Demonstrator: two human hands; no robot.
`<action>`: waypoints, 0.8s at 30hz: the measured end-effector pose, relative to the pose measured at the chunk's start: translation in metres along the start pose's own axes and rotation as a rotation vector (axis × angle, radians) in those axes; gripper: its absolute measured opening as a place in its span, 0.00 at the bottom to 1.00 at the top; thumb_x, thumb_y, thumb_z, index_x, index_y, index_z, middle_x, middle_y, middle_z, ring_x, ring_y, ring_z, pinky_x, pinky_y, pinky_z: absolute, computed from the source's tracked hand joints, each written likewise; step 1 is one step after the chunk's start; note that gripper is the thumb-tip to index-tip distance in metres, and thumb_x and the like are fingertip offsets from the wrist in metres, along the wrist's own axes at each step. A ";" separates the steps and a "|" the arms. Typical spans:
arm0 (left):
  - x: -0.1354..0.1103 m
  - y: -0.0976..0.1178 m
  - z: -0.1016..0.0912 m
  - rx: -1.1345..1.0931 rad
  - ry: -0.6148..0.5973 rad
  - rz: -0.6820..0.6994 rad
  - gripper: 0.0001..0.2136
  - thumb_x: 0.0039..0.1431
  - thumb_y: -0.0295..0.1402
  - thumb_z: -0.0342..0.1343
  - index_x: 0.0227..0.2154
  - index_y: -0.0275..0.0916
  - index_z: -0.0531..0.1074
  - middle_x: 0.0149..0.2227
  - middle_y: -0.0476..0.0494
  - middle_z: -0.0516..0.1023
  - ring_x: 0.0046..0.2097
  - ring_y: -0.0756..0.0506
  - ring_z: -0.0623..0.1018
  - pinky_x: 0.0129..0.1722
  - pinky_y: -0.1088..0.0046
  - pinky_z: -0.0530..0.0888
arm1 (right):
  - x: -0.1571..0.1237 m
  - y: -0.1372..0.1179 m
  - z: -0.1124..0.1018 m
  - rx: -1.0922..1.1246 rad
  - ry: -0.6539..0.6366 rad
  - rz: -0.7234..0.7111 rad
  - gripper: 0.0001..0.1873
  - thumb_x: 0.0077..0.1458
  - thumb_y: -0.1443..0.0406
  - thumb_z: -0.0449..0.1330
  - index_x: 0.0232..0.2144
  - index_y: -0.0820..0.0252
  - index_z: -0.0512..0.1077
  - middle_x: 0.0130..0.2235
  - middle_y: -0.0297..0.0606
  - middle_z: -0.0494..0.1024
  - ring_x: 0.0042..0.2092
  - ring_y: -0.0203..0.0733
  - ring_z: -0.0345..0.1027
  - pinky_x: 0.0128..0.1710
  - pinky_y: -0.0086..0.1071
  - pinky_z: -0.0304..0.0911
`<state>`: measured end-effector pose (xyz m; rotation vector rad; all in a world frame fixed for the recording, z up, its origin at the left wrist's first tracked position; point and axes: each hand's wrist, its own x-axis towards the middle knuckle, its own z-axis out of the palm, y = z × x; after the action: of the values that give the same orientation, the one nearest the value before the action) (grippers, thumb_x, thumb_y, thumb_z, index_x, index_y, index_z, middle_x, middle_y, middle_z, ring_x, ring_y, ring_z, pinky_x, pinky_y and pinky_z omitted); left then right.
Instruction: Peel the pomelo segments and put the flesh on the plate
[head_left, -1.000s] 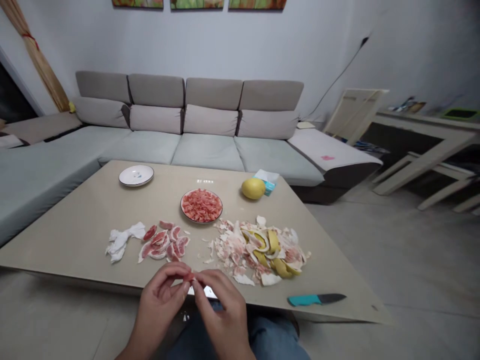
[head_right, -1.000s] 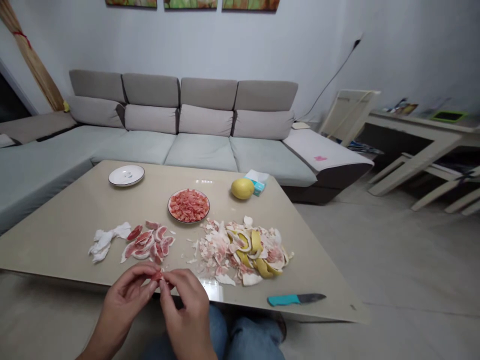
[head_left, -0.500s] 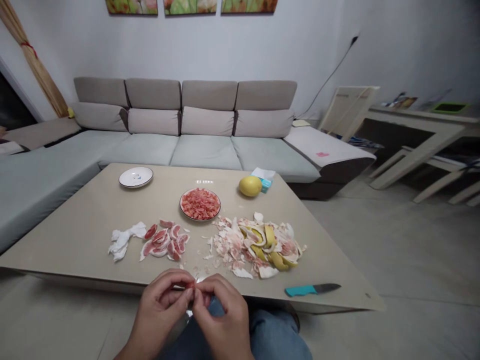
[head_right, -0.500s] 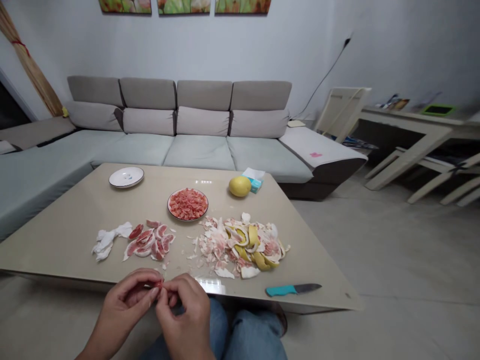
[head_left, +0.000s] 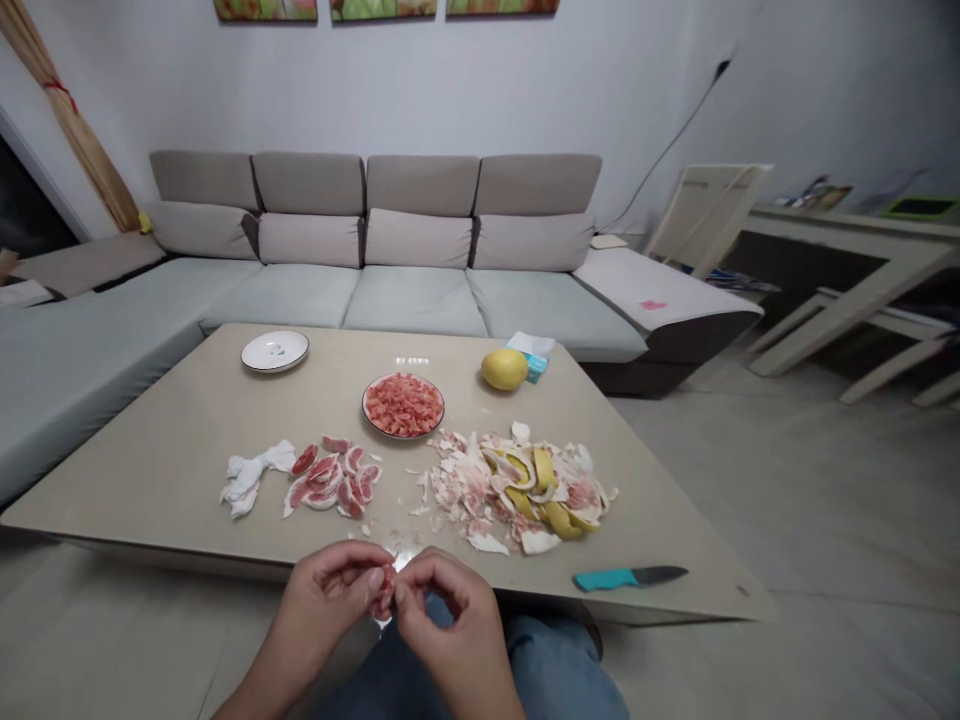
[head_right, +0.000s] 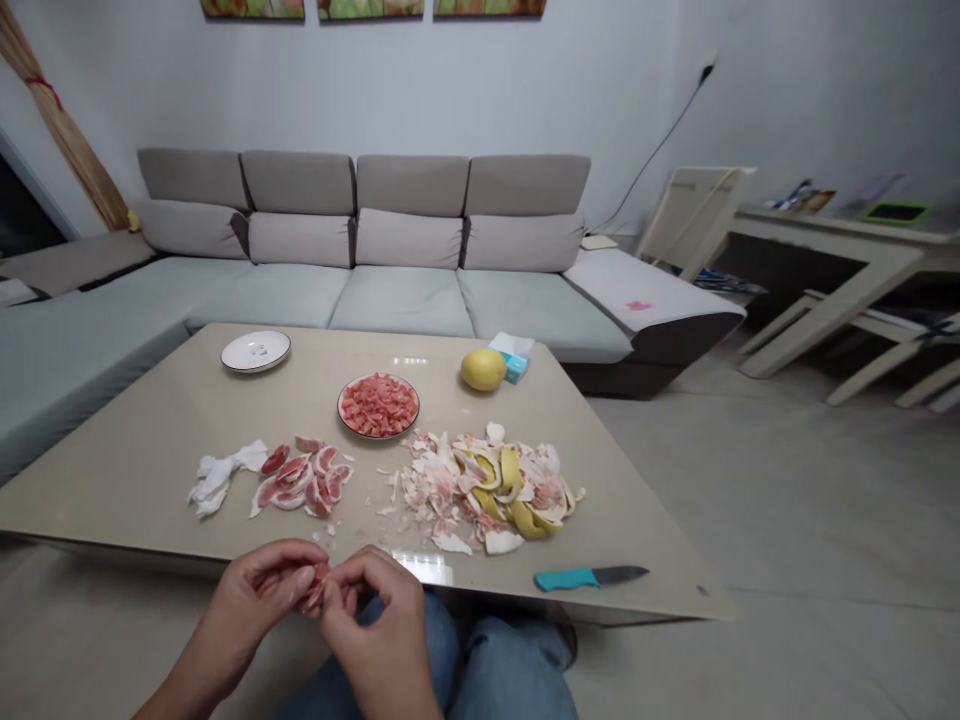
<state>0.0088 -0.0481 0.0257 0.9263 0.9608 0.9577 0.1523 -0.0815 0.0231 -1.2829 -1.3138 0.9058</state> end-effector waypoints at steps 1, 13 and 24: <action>0.000 0.000 -0.001 0.010 -0.015 -0.001 0.14 0.41 0.40 0.71 0.29 0.37 0.81 0.22 0.46 0.79 0.24 0.50 0.75 0.27 0.77 0.73 | 0.001 0.000 -0.001 0.015 -0.015 0.032 0.08 0.48 0.70 0.57 0.20 0.61 0.74 0.23 0.36 0.76 0.26 0.38 0.67 0.27 0.28 0.62; 0.000 -0.003 -0.004 -0.027 -0.101 -0.098 0.13 0.48 0.40 0.67 0.31 0.34 0.81 0.25 0.43 0.79 0.26 0.49 0.76 0.27 0.76 0.73 | 0.005 0.003 -0.013 0.206 -0.164 0.170 0.09 0.49 0.63 0.64 0.21 0.62 0.73 0.23 0.37 0.77 0.26 0.37 0.68 0.27 0.28 0.63; -0.001 -0.001 -0.008 -0.176 -0.050 -0.158 0.10 0.53 0.36 0.65 0.33 0.34 0.79 0.28 0.43 0.79 0.29 0.51 0.76 0.30 0.78 0.75 | 0.004 0.009 -0.012 0.173 -0.063 0.098 0.14 0.54 0.57 0.62 0.26 0.62 0.78 0.27 0.40 0.79 0.30 0.41 0.72 0.31 0.30 0.67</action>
<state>0.0017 -0.0473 0.0231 0.7125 0.8782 0.8659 0.1662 -0.0782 0.0172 -1.2006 -1.2012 1.1122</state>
